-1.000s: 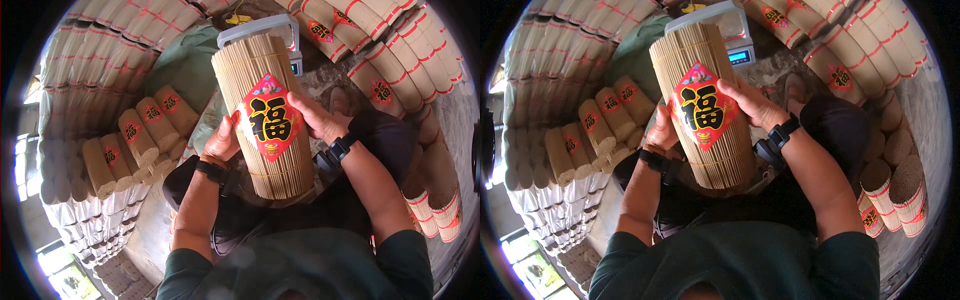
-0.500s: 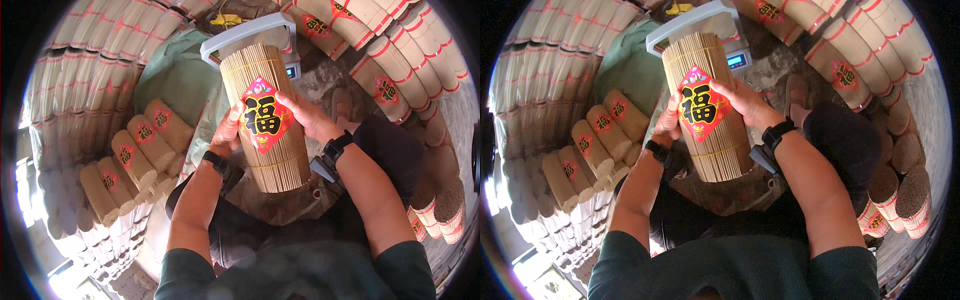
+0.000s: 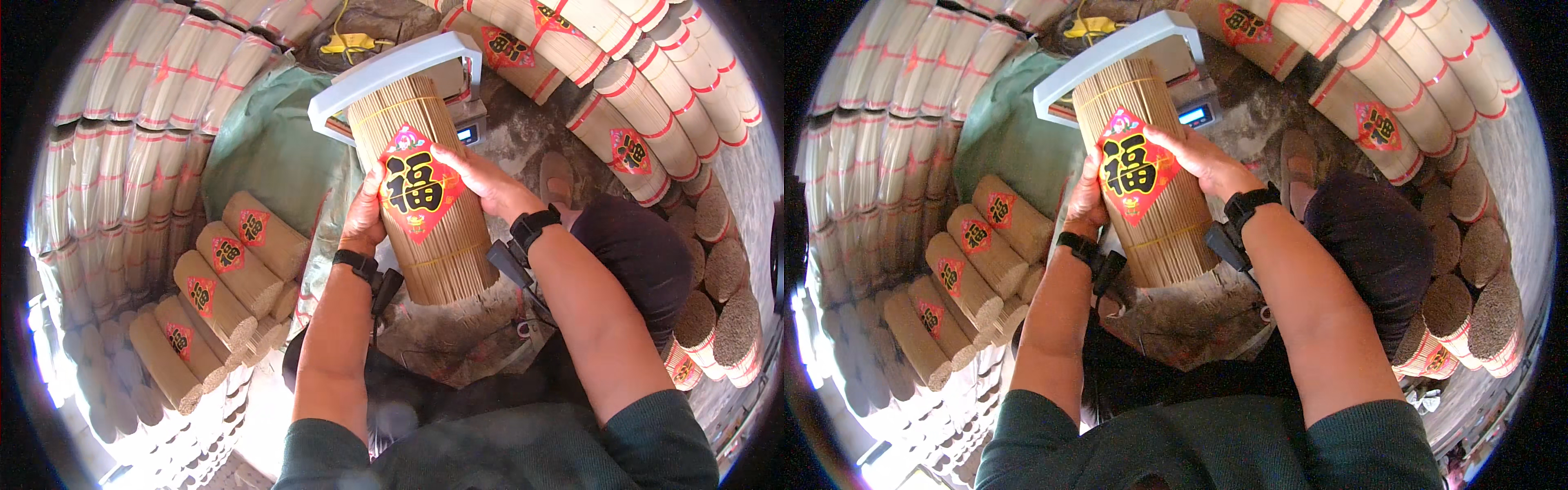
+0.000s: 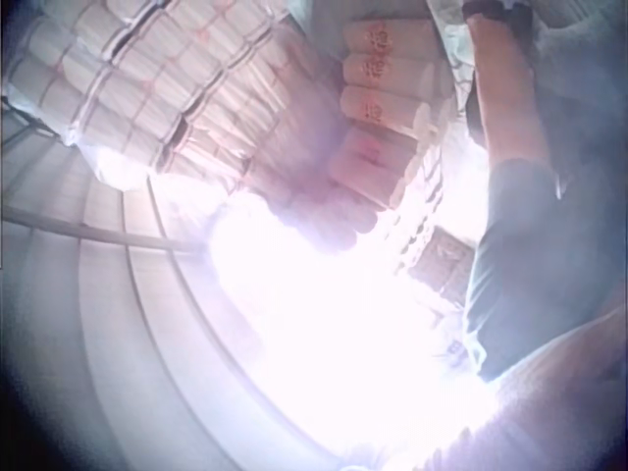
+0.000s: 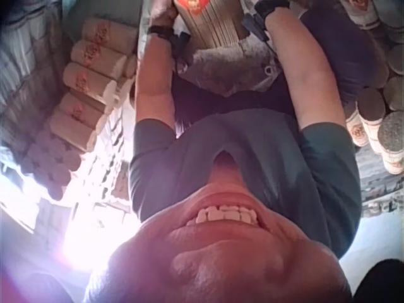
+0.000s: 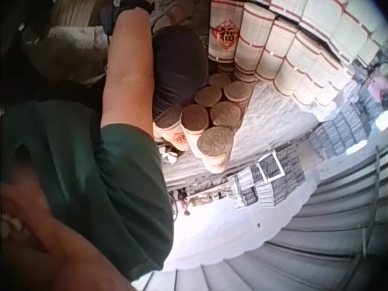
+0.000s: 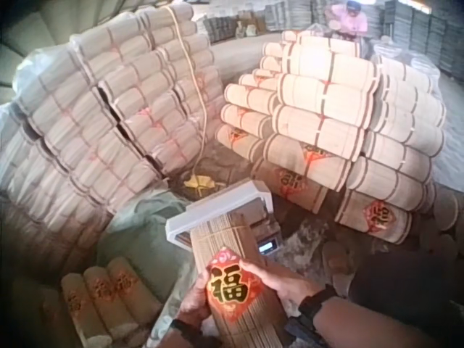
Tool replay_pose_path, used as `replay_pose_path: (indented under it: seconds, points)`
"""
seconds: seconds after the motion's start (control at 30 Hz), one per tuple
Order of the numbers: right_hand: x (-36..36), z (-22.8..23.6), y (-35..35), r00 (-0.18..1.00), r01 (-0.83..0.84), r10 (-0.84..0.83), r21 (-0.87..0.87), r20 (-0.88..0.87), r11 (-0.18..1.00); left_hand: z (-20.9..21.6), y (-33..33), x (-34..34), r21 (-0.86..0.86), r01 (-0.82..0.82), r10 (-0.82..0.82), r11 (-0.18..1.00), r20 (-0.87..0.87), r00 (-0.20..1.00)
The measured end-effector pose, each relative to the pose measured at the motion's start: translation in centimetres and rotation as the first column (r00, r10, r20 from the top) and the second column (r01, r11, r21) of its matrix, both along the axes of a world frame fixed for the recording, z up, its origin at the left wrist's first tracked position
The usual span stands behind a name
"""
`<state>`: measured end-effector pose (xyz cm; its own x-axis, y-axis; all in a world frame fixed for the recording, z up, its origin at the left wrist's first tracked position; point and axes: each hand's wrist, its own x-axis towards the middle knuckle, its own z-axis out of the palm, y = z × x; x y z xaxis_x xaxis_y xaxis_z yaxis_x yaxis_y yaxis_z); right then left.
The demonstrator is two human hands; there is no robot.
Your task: Weighing bundles of bamboo sticks on a digital scale and applying decorative labels.
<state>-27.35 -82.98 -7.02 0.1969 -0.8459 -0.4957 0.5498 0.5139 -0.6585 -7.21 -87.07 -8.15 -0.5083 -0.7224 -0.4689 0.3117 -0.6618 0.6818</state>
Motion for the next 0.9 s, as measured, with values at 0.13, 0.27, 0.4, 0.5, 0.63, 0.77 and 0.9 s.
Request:
replay_pose_path:
  seconds: [0.13,0.27,0.4,0.5,0.63,0.77,0.9]
  points:
    - [-0.3,-0.3,-0.8,1.0,-0.027,0.027,0.001,-0.005,1.0,-0.9,-0.7,0.0,0.081,-0.035,0.034,0.996,0.01,0.999]
    - [-0.4,-0.9,-1.2,0.998,-0.05,0.051,0.025,-0.036,0.998,-1.6,-0.9,-0.4,0.075,-0.036,0.037,0.997,-0.008,0.999]
    - [-0.5,-0.9,-0.9,0.997,-0.067,0.068,0.04,-0.03,0.997,-2.1,-0.5,-0.6,0.101,-0.018,0.02,0.995,-0.02,1.0]
    - [-0.5,-1.1,-1.0,0.997,-0.034,0.036,0.037,-0.069,0.999,-2.8,-0.6,-0.6,0.111,-0.044,0.042,0.993,0.022,0.999]
    - [-0.9,-1.3,-0.8,0.997,-0.042,0.047,0.081,-0.054,0.996,-2.6,-0.5,-1.3,0.074,-0.051,0.048,0.996,0.043,0.998]
    - [-0.6,-1.7,-0.7,0.999,-0.02,0.021,0.027,-0.04,0.999,-2.9,-0.8,-1.1,0.047,-0.022,0.019,0.999,0.07,0.997]
    - [-0.7,-1.5,-0.7,0.999,-0.032,0.033,0.022,-0.039,0.999,-3.2,-0.8,-1.0,0.051,0.003,-0.007,0.999,0.073,0.997]
